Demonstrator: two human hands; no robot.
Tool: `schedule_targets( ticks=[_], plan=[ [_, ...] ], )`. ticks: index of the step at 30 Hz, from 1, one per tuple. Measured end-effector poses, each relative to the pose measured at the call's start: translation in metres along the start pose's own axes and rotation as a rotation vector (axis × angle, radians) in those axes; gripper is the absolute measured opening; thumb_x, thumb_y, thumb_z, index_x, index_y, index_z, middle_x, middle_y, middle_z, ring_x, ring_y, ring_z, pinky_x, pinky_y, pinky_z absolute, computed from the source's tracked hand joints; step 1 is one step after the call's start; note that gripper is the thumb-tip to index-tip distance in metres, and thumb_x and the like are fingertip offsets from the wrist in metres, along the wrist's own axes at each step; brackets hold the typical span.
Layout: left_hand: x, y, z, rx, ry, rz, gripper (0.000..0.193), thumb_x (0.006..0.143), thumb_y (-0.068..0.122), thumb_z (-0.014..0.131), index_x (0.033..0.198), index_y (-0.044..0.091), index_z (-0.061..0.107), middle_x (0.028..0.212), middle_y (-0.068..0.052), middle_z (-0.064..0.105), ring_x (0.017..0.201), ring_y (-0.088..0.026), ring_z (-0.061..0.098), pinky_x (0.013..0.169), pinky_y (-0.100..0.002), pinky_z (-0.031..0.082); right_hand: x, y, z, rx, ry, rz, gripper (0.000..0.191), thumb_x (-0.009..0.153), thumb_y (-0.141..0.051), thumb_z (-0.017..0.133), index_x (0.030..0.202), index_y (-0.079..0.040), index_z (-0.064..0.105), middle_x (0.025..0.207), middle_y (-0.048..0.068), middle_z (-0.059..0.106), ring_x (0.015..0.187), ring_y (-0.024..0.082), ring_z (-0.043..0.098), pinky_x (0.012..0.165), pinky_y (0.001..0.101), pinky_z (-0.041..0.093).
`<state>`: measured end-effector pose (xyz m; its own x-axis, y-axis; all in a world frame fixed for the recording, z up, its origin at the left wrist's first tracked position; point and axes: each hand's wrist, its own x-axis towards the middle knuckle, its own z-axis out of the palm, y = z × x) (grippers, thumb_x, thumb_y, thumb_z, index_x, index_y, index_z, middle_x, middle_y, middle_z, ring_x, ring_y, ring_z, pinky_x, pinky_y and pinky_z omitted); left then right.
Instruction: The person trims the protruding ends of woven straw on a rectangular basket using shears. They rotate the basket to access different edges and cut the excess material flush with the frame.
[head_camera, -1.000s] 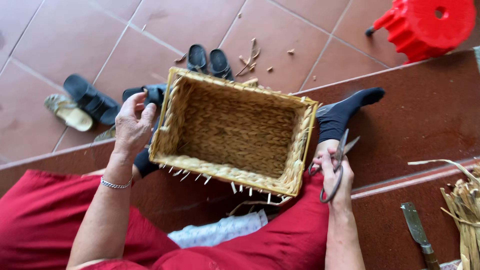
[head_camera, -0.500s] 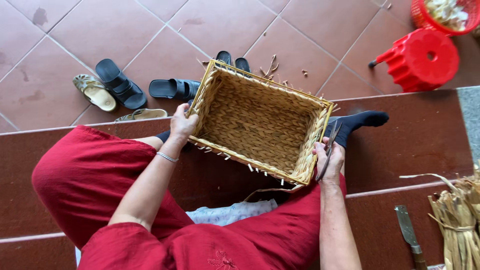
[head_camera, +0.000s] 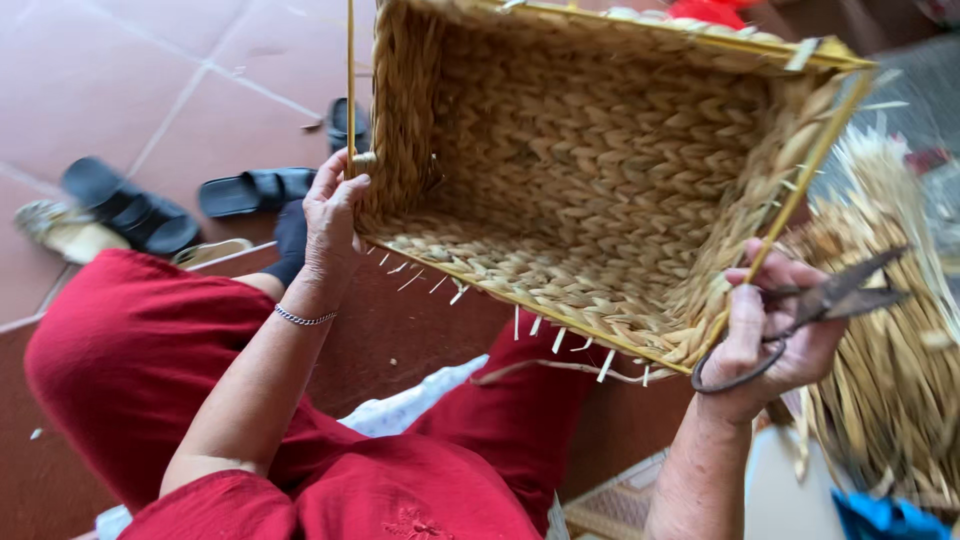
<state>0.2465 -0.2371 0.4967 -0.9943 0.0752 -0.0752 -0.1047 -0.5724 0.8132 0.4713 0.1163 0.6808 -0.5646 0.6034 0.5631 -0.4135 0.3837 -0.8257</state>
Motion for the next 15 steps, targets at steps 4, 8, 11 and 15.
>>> schedule_targets(
  ticks=[4,8,11,15],
  plan=[
    [-0.030,-0.023,0.088,-0.111,-0.162,-0.083,0.049,0.089,-0.001,0.059,0.138,0.001,0.055,0.117,-0.008,0.069,0.106,-0.018,0.067,0.098,-0.034,0.058,-0.039,-0.050,-0.088,-0.235,0.152,-0.132,0.029,0.105,0.012,0.054,0.131,0.003,0.045,0.118,0.023,0.066,0.100,0.022,0.069,0.091,0.0328,0.057],
    [-0.069,-0.061,0.163,-0.140,-0.337,-0.220,0.050,0.091,-0.001,0.058,0.141,0.001,0.055,0.118,-0.009,0.067,0.107,-0.019,0.066,0.097,-0.036,0.057,-0.081,-0.091,-0.160,-0.407,0.278,-0.230,0.030,0.106,0.012,0.051,0.132,0.005,0.041,0.115,0.027,0.065,0.092,0.023,0.065,0.089,0.0339,0.058],
    [-0.105,-0.088,0.198,-0.173,-0.401,-0.390,0.051,0.090,-0.002,0.058,0.141,0.000,0.055,0.119,-0.010,0.065,0.110,-0.020,0.065,0.100,-0.036,0.055,-0.105,-0.122,-0.201,-0.589,0.355,-0.237,0.028,0.104,0.010,0.051,0.130,0.007,0.041,0.117,0.032,0.068,0.086,0.024,0.064,0.082,0.0341,0.061],
    [-0.137,-0.115,0.209,0.022,-0.603,-0.446,0.053,0.091,0.001,0.055,0.144,0.002,0.052,0.123,-0.008,0.065,0.113,-0.017,0.062,0.100,-0.032,0.050,-0.129,-0.157,-0.234,-0.725,0.385,-0.197,0.024,0.108,0.010,0.052,0.130,0.009,0.041,0.119,0.033,0.068,0.088,0.025,0.066,0.084,0.0320,0.061]
  ],
)
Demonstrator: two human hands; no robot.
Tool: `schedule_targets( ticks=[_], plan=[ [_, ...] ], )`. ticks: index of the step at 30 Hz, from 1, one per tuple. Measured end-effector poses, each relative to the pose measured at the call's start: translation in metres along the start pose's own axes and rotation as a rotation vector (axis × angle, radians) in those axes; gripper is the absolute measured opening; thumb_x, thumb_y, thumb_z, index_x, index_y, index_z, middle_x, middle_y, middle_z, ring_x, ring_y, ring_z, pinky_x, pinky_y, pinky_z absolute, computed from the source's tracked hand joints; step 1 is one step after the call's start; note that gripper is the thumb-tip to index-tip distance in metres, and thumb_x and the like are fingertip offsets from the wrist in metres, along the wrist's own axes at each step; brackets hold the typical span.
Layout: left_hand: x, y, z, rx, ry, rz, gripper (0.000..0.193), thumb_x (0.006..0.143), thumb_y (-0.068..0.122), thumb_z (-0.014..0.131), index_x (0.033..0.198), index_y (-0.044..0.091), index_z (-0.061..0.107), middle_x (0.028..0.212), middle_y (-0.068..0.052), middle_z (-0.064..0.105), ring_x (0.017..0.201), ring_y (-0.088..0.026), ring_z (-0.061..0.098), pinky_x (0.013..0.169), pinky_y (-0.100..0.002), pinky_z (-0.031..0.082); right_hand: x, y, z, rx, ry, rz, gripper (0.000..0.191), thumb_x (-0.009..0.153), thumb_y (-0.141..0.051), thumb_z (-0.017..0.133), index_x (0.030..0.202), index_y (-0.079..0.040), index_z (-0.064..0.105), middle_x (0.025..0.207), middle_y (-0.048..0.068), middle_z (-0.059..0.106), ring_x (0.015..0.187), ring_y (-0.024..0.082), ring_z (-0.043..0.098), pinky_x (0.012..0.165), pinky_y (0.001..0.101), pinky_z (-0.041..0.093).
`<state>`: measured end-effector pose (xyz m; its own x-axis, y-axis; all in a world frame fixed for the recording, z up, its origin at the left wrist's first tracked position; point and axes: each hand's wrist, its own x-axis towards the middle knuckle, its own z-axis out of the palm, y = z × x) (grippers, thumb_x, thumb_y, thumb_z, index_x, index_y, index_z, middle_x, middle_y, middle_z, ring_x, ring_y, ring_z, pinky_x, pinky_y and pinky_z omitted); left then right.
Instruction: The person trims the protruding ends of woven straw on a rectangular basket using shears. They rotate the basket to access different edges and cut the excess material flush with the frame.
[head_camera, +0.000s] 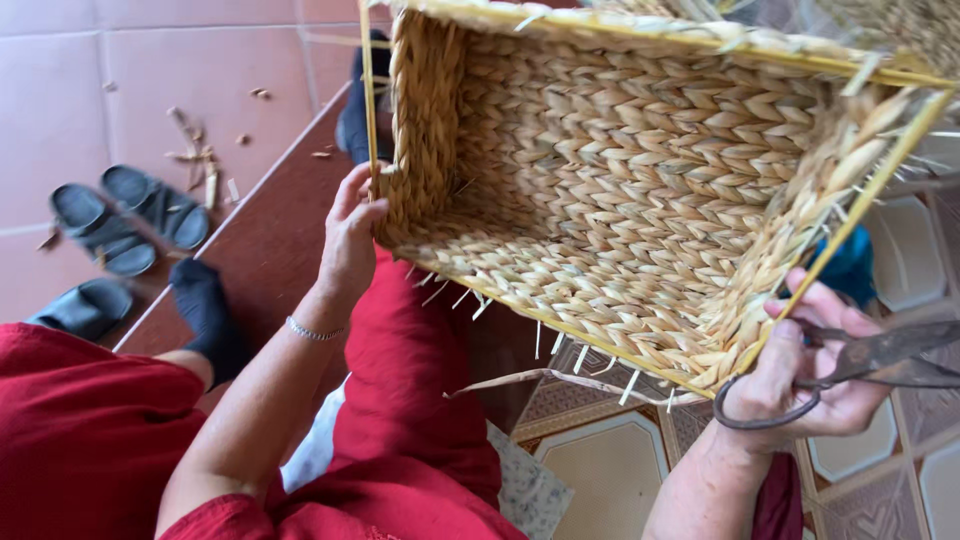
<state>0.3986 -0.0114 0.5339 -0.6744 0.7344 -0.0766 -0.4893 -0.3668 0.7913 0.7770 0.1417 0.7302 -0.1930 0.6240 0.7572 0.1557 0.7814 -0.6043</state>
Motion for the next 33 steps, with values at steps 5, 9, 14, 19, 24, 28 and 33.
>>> schedule_targets(
  ticks=[5,9,14,19,24,28,33],
  plan=[
    [-0.021,-0.004,-0.029,-0.073,-0.028,-0.044,0.061,0.088,-0.004,0.054,0.148,0.004,0.049,0.127,-0.011,0.061,0.117,-0.019,0.059,0.103,-0.032,0.048,-0.015,-0.015,0.013,-0.022,-0.047,0.007,0.021,0.110,0.008,0.054,0.128,0.009,0.043,0.120,0.033,0.069,0.085,0.023,0.066,0.084,0.0298,0.060],
    [-0.048,0.036,-0.049,-0.136,0.011,-0.038,0.065,0.084,-0.006,0.050,0.147,0.006,0.047,0.134,-0.011,0.058,0.121,-0.021,0.059,0.103,-0.035,0.051,-0.016,-0.053,0.029,0.038,-0.050,-0.016,0.021,0.111,0.008,0.054,0.129,0.009,0.043,0.121,0.033,0.070,0.086,0.023,0.066,0.081,0.0288,0.058],
    [-0.060,0.085,-0.049,-0.082,0.052,0.007,0.066,0.085,-0.009,0.052,0.149,0.006,0.042,0.138,-0.013,0.056,0.124,-0.022,0.060,0.104,-0.035,0.052,0.029,-0.092,0.049,0.121,-0.116,-0.063,0.019,0.112,0.006,0.055,0.128,0.008,0.046,0.118,0.031,0.068,0.086,0.024,0.068,0.081,0.0290,0.060],
    [-0.129,0.113,-0.117,0.088,0.132,0.053,0.072,0.088,-0.009,0.055,0.156,0.007,0.037,0.142,-0.011,0.053,0.123,-0.019,0.059,0.102,-0.032,0.051,0.016,-0.165,0.085,0.210,-0.256,-0.021,0.027,0.111,0.009,0.054,0.137,0.006,0.044,0.121,0.030,0.067,0.087,0.023,0.066,0.084,0.0294,0.057],
    [-0.155,0.111,-0.165,0.286,0.076,0.126,0.073,0.090,-0.009,0.057,0.158,0.007,0.034,0.145,-0.011,0.056,0.126,-0.015,0.057,0.103,-0.028,0.048,0.025,-0.199,0.103,0.197,-0.386,0.003,0.033,0.109,0.011,0.050,0.141,0.008,0.042,0.126,0.031,0.066,0.094,0.024,0.066,0.092,0.0304,0.056],
    [-0.152,0.061,-0.144,0.432,0.069,0.020,0.065,0.093,-0.003,0.056,0.155,0.005,0.038,0.143,-0.013,0.063,0.121,-0.017,0.062,0.100,-0.029,0.052,0.036,-0.165,0.092,0.176,-0.429,0.013,0.032,0.109,0.008,0.050,0.140,0.007,0.044,0.124,0.029,0.065,0.101,0.024,0.067,0.092,0.0306,0.058],
    [-0.191,0.045,-0.140,0.667,0.169,0.067,0.074,0.088,0.000,0.063,0.155,-0.001,0.031,0.147,-0.025,0.056,0.138,-0.031,0.054,0.109,-0.036,0.046,0.007,-0.133,0.075,0.180,-0.432,0.048,0.028,0.112,0.008,0.050,0.139,0.008,0.044,0.122,0.030,0.066,0.099,0.026,0.068,0.091,0.0320,0.058]
  ],
)
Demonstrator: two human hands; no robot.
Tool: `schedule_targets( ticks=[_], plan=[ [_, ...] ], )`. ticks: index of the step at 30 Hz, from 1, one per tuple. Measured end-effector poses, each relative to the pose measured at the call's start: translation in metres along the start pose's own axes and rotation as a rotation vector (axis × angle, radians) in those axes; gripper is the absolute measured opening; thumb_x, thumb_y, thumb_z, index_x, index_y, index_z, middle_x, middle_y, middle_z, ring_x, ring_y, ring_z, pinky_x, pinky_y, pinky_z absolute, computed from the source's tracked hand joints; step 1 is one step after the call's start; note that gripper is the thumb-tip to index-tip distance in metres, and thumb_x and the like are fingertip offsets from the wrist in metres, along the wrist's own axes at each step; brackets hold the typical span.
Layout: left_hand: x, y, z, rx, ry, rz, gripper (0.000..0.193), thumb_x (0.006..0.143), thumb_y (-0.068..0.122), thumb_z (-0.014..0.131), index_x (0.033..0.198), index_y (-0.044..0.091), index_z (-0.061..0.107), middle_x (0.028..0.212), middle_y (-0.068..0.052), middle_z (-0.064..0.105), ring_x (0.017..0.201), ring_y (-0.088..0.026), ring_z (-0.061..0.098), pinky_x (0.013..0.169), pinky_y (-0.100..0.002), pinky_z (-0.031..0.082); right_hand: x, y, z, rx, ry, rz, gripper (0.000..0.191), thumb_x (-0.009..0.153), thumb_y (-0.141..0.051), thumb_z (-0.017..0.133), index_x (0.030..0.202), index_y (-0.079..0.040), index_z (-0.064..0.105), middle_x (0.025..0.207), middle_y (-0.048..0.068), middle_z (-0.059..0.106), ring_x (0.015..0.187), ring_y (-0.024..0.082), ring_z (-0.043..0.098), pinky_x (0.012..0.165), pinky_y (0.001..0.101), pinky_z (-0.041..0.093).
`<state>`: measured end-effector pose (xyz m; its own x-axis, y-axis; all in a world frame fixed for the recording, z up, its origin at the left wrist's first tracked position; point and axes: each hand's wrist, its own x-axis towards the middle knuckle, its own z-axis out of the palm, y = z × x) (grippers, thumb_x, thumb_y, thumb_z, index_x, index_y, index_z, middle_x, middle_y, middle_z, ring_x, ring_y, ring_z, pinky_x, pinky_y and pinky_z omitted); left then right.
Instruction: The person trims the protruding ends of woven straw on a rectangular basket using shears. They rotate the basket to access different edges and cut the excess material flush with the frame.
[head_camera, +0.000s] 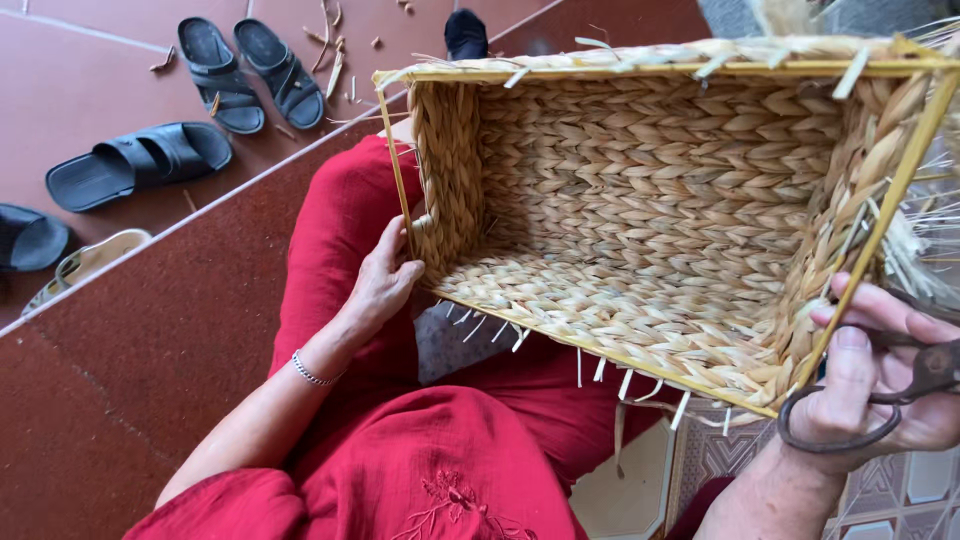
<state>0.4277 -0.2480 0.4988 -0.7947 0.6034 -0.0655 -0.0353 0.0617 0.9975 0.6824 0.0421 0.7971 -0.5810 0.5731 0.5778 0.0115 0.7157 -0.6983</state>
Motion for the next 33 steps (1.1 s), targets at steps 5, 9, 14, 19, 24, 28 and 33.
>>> schedule_targets(
  ticks=[5,9,14,19,24,28,33],
  plan=[
    [-0.027,0.031,-0.003,0.258,-0.130,-0.058,0.079,0.086,0.009,0.065,0.154,-0.005,0.029,0.137,-0.030,0.059,0.125,-0.044,0.060,0.101,-0.043,0.049,-0.023,0.033,-0.009,0.020,0.092,0.087,0.022,0.110,0.008,0.051,0.131,0.006,0.046,0.118,0.031,0.072,0.087,0.023,0.069,0.084,0.0311,0.058],
    [-0.020,0.056,-0.003,0.631,-0.136,0.150,0.071,0.088,0.015,0.067,0.145,-0.014,0.036,0.121,-0.030,0.064,0.106,-0.044,0.065,0.086,-0.046,0.054,-0.042,0.065,-0.011,-0.010,0.146,0.111,0.019,0.109,0.009,0.050,0.128,0.008,0.048,0.114,0.031,0.070,0.088,0.024,0.067,0.088,0.0320,0.057],
    [-0.020,0.087,0.010,1.043,-0.102,0.059,0.045,0.095,0.025,0.071,0.124,-0.008,0.059,0.083,-0.020,0.071,0.078,-0.034,0.070,0.065,-0.041,0.057,-0.038,0.070,-0.015,-0.099,0.124,0.086,0.022,0.108,0.004,0.053,0.129,0.009,0.047,0.116,0.030,0.069,0.088,0.023,0.066,0.085,0.0307,0.055],
    [-0.014,0.105,-0.005,0.764,-0.117,0.292,0.008,0.099,0.017,0.069,0.103,0.010,0.066,0.088,-0.009,0.072,0.084,-0.029,0.072,0.075,-0.040,0.058,-0.028,0.058,0.003,-0.051,0.152,0.146,0.020,0.108,-0.001,0.056,0.126,0.006,0.052,0.112,0.025,0.071,0.087,0.021,0.069,0.085,0.0295,0.055],
    [-0.011,0.085,0.009,0.601,-0.390,0.467,0.047,0.081,0.013,0.070,0.126,0.003,0.062,0.128,-0.018,0.063,0.117,-0.037,0.061,0.095,-0.046,0.054,-0.028,0.058,0.023,-0.090,0.121,0.175,0.020,0.109,0.003,0.059,0.127,0.004,0.050,0.114,0.023,0.070,0.090,0.021,0.069,0.087,0.0297,0.056],
    [-0.026,0.056,0.029,0.645,-0.455,0.492,0.055,0.086,0.021,0.073,0.136,0.005,0.056,0.141,-0.020,0.054,0.131,-0.041,0.050,0.105,-0.051,0.046,-0.014,0.068,0.029,-0.147,0.031,0.148,0.022,0.109,0.008,0.060,0.129,0.007,0.052,0.116,0.022,0.065,0.097,0.022,0.064,0.093,0.0312,0.055],
    [-0.032,0.033,0.029,0.657,-0.505,0.469,0.057,0.086,0.021,0.071,0.139,0.004,0.055,0.142,-0.022,0.055,0.131,-0.041,0.051,0.105,-0.051,0.046,-0.004,0.049,0.040,-0.554,0.011,-0.020,0.021,0.108,0.011,0.057,0.130,0.009,0.057,0.119,0.022,0.069,0.100,0.026,0.066,0.087,0.0337,0.055]
  ],
)
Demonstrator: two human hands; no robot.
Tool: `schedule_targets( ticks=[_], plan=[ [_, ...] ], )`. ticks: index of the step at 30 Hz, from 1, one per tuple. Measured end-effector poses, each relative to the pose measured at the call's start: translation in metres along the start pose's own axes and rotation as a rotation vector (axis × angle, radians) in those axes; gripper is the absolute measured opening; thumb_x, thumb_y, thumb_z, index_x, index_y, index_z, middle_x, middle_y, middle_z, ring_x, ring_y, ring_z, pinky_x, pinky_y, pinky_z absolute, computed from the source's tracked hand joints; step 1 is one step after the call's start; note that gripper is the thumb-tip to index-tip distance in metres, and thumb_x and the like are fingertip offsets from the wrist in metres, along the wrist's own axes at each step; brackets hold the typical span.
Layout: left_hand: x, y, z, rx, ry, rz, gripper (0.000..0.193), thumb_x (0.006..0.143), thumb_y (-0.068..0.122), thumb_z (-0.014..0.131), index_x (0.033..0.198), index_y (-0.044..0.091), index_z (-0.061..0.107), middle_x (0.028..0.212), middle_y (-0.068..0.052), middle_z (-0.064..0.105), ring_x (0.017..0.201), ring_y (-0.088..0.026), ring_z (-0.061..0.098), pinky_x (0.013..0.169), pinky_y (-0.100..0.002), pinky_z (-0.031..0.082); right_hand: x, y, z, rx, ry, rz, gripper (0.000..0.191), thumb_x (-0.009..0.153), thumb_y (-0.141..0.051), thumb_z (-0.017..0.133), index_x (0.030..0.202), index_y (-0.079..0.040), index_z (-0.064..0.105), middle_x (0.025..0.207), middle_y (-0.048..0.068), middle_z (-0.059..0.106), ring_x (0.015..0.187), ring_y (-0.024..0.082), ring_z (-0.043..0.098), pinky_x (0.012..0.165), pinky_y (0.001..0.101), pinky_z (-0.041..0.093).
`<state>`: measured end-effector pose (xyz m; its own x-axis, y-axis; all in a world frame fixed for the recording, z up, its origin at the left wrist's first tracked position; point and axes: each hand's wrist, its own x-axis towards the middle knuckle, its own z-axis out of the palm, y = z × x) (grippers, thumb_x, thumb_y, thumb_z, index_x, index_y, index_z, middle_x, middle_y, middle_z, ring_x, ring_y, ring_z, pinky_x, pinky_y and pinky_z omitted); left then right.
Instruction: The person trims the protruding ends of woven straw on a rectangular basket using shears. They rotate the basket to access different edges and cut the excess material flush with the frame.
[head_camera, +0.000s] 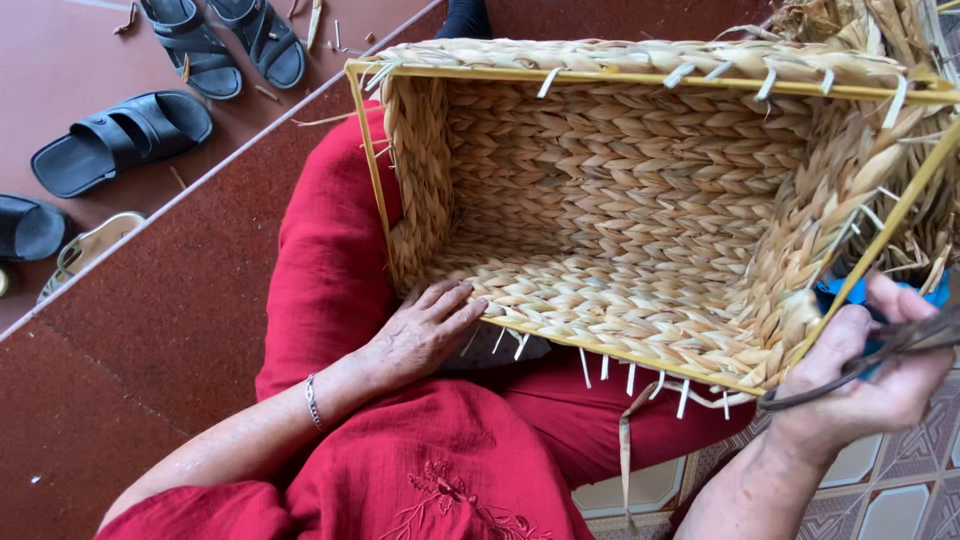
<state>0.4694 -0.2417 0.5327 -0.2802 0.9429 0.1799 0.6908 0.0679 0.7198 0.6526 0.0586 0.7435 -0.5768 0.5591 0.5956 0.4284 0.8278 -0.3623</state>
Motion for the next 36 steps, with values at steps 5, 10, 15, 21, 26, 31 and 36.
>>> schedule_targets(
  ticks=[5,10,15,21,26,31,36],
  plan=[
    [0.008,-0.010,-0.015,-0.152,-0.036,-0.045,0.052,0.090,0.020,0.068,0.139,0.005,0.058,0.140,-0.021,0.059,0.127,-0.039,0.055,0.105,-0.047,0.048,0.013,-0.059,0.002,-0.305,-0.197,-0.253,0.028,0.104,0.001,0.072,0.129,0.007,0.063,0.104,0.014,0.068,0.085,0.024,0.063,0.075,0.0342,0.053],
    [0.040,-0.029,-0.029,-0.233,-0.302,-0.299,0.039,0.096,0.025,0.057,0.132,0.010,0.062,0.105,-0.021,0.072,0.101,-0.039,0.069,0.087,-0.050,0.054,0.026,-0.071,0.090,-0.070,-0.902,-0.081,0.059,0.074,-0.038,0.089,0.123,-0.012,0.072,0.079,0.008,0.066,0.064,0.023,0.063,0.058,0.0396,0.051],
    [0.079,-0.062,-0.012,-0.212,-0.272,-0.322,0.024,0.092,0.026,0.060,0.108,0.013,0.073,0.087,-0.018,0.074,0.084,-0.040,0.072,0.076,-0.051,0.057,-0.003,-0.027,0.200,-0.203,-1.246,0.090,0.064,0.078,-0.052,0.081,0.128,-0.017,0.066,0.085,0.014,0.069,0.078,0.030,0.069,0.071,0.0460,0.055],
    [0.132,-0.100,0.066,-0.019,-0.309,-0.457,0.022,0.081,0.009,0.065,0.101,0.003,0.074,0.092,-0.022,0.073,0.091,-0.040,0.072,0.081,-0.049,0.058,-0.055,0.004,0.212,0.009,-0.948,-0.073,0.052,0.089,-0.037,0.079,0.129,-0.007,0.064,0.095,0.016,0.070,0.081,0.033,0.069,0.070,0.0452,0.056],
    [0.152,-0.122,0.119,-0.101,-0.408,-0.604,0.021,0.085,0.013,0.066,0.101,0.003,0.076,0.102,-0.024,0.072,0.100,-0.041,0.071,0.088,-0.047,0.057,-0.038,0.008,0.213,0.080,-0.856,0.259,0.047,0.093,-0.036,0.076,0.128,-0.008,0.063,0.078,0.007,0.069,0.067,0.022,0.068,0.066,0.0424,0.055],
    [0.140,-0.121,0.113,-0.282,-0.225,-0.625,0.021,0.089,0.010,0.060,0.104,0.010,0.074,0.114,-0.022,0.070,0.107,-0.042,0.067,0.093,-0.049,0.052,-0.016,-0.002,0.203,-0.043,-0.953,0.017,0.051,0.086,-0.036,0.079,0.128,-0.010,0.066,0.085,0.009,0.066,0.073,0.023,0.067,0.069,0.0422,0.056],
    [0.146,-0.115,0.090,-0.373,-0.161,-0.689,0.019,0.087,0.010,0.061,0.103,0.010,0.071,0.113,-0.018,0.069,0.108,-0.038,0.064,0.093,-0.047,0.050,0.013,-0.008,0.203,-0.323,-1.274,-0.134,0.062,0.082,-0.051,0.076,0.132,-0.016,0.068,0.101,0.016,0.068,0.096,0.032,0.069,0.086,0.0488,0.055]
  ],
)
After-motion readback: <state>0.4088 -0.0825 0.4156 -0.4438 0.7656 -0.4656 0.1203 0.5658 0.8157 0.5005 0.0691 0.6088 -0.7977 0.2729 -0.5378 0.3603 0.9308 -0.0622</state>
